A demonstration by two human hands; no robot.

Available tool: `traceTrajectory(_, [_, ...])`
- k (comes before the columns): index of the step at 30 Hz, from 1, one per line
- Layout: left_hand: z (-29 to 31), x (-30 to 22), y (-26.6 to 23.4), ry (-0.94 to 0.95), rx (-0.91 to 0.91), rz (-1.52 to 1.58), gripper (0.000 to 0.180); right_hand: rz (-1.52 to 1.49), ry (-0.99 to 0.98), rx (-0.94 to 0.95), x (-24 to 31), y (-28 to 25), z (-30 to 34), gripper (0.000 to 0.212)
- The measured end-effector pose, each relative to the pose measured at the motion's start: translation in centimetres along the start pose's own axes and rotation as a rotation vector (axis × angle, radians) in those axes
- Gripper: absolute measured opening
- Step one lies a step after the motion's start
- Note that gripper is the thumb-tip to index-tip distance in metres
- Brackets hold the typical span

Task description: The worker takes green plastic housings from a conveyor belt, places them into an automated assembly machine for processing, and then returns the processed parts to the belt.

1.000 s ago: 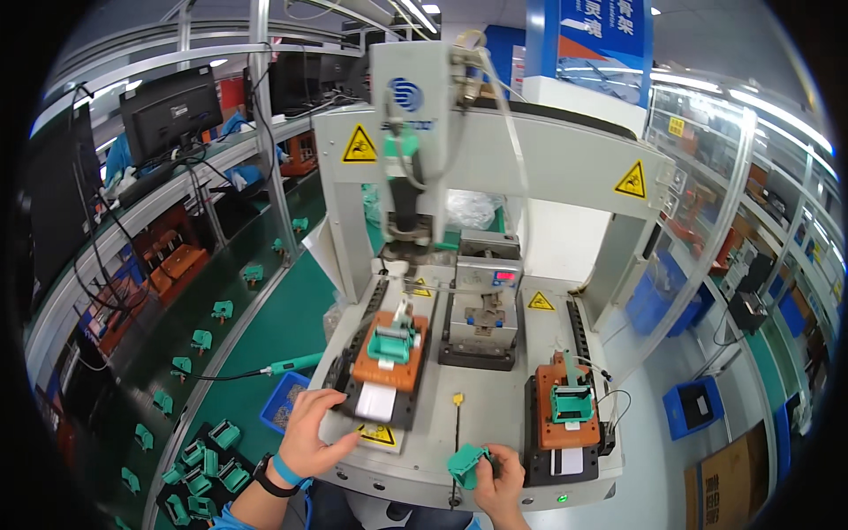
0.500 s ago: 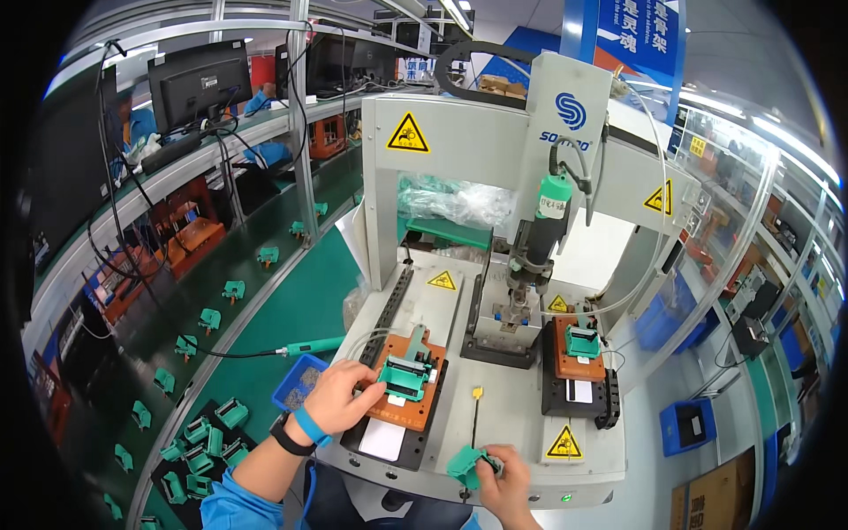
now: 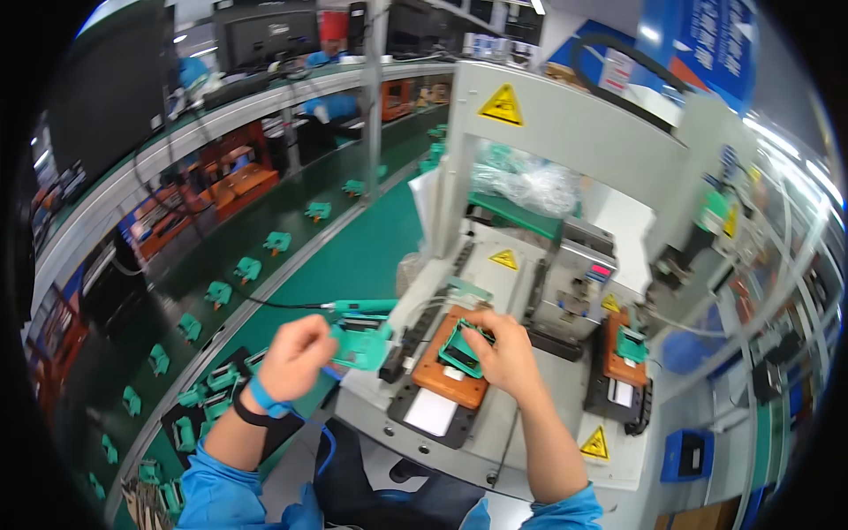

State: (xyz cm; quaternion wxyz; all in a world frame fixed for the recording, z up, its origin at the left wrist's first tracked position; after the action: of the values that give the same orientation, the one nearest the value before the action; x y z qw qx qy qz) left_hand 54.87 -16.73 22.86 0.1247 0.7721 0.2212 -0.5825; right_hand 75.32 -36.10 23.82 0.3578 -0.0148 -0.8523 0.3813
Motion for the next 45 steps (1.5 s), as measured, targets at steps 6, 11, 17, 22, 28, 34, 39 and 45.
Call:
traceTrajectory(6, [9.7,-0.3,-19.2,0.011,-0.603,-0.081,0.021,0.321,-0.238,0.164,2.2,2.0,-1.0,0.015])
traceTrajectory(11, [22.6,5.9,-37.1,-0.046,-1.186,-0.312,0.021,0.344,-0.175,0.307,0.1,2.5,-0.1,0.033])
traceTrajectory(17, [41.1,8.1,-45.9,-0.464,-1.848,-0.619,0.031,0.439,-0.238,0.263,0.1,2.4,2.8,0.055])
traceTrajectory(22, [51.9,10.8,-46.7,-0.863,-2.164,-0.596,0.038,0.412,-0.215,0.207,1.6,0.0,5.7,0.056])
traceTrajectory(28, [47.7,11.8,-47.4,-0.78,-1.87,-0.848,0.058,0.444,-0.223,0.049,3.9,-2.8,7.5,0.049])
traceTrajectory(34, [41.5,14.3,-48.6,-0.957,-1.642,-0.706,0.072,0.49,-0.184,0.029,3.1,-3.5,8.8,0.049])
traceTrajectory(39, [34.3,15.1,-46.4,-0.902,-1.472,-0.822,0.072,0.466,-0.206,0.063,3.1,-2.8,9.1,0.048])
traceTrajectory(45, [31.4,14.8,-47.0,-0.553,-1.521,-0.727,0.05,0.402,-0.279,0.055,4.9,-2.7,9.4,0.047])
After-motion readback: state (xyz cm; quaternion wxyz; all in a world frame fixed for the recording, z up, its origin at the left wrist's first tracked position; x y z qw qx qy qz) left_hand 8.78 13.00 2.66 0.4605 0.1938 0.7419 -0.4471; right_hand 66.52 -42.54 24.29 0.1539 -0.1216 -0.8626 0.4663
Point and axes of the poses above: each hand's wrist, its own z-axis away from the middle knuckle, its own y-axis out of the palm, x = y × z, the point moved 8 cm from there along -z, towards the middle knuckle, and after that the axes turned 7 degrees about z, right-handed, at the moved point
